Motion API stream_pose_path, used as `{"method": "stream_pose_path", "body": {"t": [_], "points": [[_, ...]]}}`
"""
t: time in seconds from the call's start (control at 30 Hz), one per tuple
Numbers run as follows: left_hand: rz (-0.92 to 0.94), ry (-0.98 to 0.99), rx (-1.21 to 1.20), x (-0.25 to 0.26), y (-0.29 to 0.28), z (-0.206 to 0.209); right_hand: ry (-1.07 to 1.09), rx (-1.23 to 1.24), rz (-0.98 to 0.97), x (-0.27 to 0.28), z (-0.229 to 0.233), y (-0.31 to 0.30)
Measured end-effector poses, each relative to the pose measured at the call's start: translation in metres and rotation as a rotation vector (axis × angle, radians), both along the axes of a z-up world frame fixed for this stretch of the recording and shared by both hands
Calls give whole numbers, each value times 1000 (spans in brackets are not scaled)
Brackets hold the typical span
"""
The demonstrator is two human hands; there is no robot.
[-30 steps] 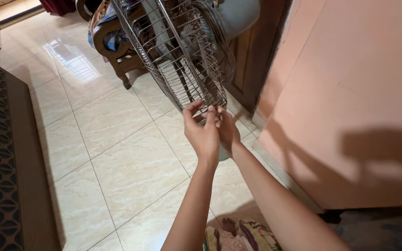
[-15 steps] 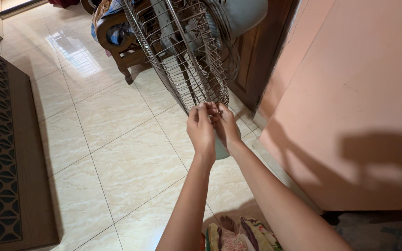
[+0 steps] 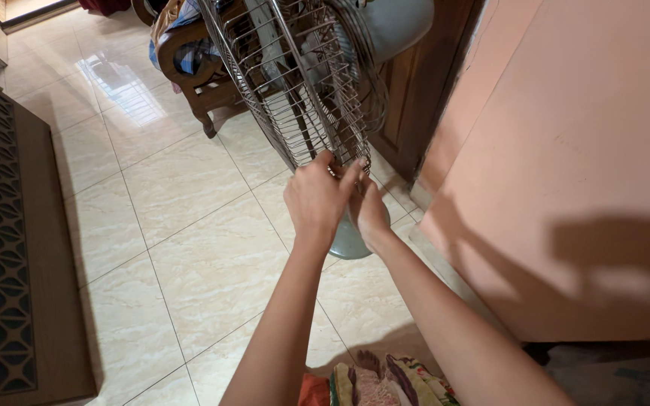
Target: The person assembles a standing electric fan by hand. They attach the front wire cage to the fan head, align the clips, and secure the cage by tightening the central knob. The person repeatedly checks the fit and adjusts the cage position throughout the process.
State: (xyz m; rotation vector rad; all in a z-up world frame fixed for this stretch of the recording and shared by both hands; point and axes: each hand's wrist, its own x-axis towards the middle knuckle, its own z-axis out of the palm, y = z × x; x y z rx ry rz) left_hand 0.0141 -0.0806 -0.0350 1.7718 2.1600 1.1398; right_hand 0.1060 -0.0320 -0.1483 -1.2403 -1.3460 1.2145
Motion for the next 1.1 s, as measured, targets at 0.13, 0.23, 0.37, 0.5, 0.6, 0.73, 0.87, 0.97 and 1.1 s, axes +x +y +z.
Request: {"method": "stream_pose_path", "body": {"t": [0.13, 0.23, 0.37, 0.5, 0.6, 0.73, 0.87, 0.97, 1.1], "points": [[0, 100, 41, -6, 13, 2, -14, 9, 6, -1, 10, -6], [-16, 88, 84, -8, 17, -1, 65, 52, 11, -3, 16, -8], [17, 85, 109, -2, 16, -12, -8, 52, -34, -6, 10, -7], [79, 140, 156, 3, 17, -22, 368, 9, 55, -4, -5, 0], [77, 142, 216, 2, 18, -26, 348, 71, 58, -4, -14, 5], [69, 111, 207, 0, 18, -27, 481, -21, 50, -4, -12, 6], [31, 35, 93, -2, 19, -25, 220, -75, -29, -7, -5, 2], [30, 44, 140, -3, 18, -24, 73, -38, -77, -8, -4, -1], [30, 31, 155, -3, 14, -22, 155, 58, -56, -8, -12, 2]]}}
